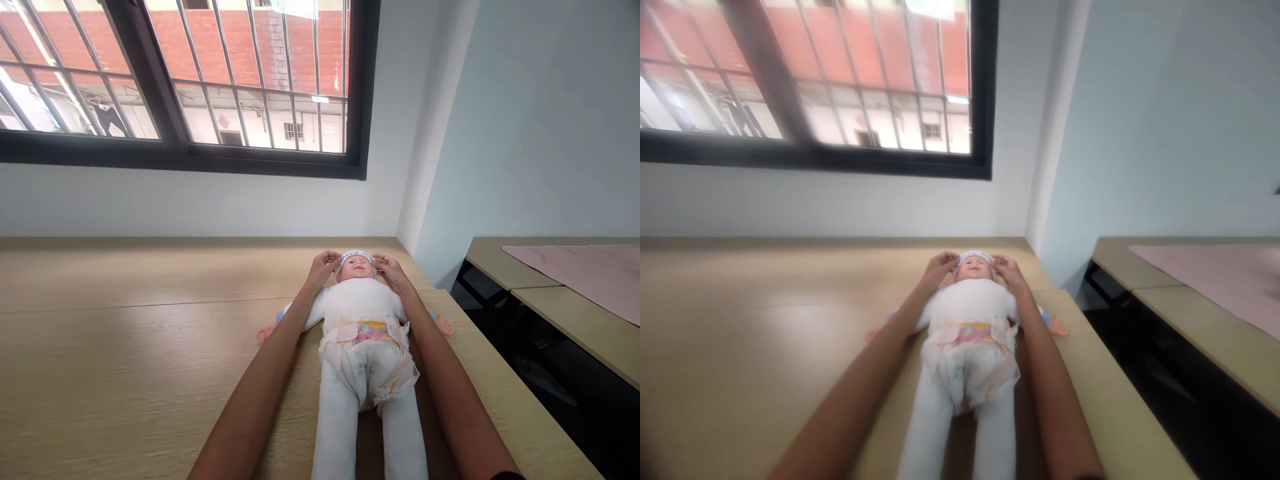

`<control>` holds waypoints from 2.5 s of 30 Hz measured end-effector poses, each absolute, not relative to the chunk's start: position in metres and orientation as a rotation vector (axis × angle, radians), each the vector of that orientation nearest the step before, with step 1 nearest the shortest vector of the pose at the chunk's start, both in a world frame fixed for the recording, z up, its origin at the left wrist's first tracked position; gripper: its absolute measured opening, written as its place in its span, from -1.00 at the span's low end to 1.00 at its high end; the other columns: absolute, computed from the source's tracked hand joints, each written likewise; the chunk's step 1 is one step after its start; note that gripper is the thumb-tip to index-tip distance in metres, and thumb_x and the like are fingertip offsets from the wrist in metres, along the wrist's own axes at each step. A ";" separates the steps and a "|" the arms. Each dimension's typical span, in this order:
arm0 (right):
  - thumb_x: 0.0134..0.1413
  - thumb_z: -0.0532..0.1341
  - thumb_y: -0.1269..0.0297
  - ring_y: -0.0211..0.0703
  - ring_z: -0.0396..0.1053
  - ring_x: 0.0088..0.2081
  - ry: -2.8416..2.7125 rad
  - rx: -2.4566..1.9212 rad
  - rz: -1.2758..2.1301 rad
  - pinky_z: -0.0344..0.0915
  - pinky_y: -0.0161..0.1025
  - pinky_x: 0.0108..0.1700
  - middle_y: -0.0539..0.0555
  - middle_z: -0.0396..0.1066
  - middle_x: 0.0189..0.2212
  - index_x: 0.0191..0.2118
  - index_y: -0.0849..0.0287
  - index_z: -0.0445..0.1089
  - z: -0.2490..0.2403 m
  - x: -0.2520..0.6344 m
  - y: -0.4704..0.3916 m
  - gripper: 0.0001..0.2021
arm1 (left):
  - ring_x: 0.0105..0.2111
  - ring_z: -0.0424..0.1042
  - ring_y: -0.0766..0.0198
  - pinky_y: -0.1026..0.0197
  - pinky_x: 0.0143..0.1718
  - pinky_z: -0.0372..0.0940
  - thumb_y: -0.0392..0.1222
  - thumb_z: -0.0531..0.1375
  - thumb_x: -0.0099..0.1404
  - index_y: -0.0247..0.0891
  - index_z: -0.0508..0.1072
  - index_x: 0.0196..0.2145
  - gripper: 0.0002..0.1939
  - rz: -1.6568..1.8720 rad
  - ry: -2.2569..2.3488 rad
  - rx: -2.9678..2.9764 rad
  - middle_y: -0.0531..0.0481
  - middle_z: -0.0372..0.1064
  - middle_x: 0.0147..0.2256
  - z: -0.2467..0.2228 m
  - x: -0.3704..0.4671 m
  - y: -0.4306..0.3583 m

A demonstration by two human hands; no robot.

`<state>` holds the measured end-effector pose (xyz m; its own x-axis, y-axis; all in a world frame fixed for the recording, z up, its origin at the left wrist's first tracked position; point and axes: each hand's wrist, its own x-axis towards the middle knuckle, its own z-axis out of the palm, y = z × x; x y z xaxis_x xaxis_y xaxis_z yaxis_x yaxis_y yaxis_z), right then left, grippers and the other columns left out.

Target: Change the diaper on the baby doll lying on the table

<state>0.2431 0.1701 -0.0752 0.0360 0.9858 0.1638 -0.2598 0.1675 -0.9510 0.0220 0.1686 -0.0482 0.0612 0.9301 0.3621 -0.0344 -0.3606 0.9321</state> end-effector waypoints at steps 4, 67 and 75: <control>-0.41 0.46 0.24 -0.27 0.36 -0.40 -1.065 -0.893 1.189 0.24 -0.32 -0.32 -0.03 0.48 -0.44 -0.31 0.17 0.46 -0.076 0.243 0.170 -0.61 | -0.45 0.36 0.31 0.28 -0.44 0.22 -0.23 0.26 -0.10 -0.31 0.49 -0.44 -0.81 1.432 0.933 1.464 -0.01 0.43 -0.45 -0.050 0.021 0.169; -0.31 0.39 0.23 -0.16 0.41 -0.20 -1.187 -0.889 1.059 0.28 -0.28 -0.24 0.04 0.49 -0.26 -0.20 0.10 0.45 -0.074 0.241 0.170 -0.60 | -0.37 0.37 0.24 0.21 -0.28 0.26 -0.09 0.33 -0.04 -0.24 0.59 -0.39 -0.76 1.455 1.039 1.603 -0.07 0.52 -0.33 -0.044 0.023 0.165; -0.29 0.37 0.27 -0.14 0.40 -0.25 -1.242 -0.913 0.948 0.30 -0.18 -0.14 0.03 0.50 -0.36 -0.29 0.12 0.46 -0.067 0.238 0.170 -0.70 | -0.42 0.36 0.24 0.22 -0.33 0.24 -0.18 0.29 -0.05 -0.27 0.49 -0.51 -0.88 1.495 1.110 1.576 -0.02 0.45 -0.48 -0.040 0.030 0.165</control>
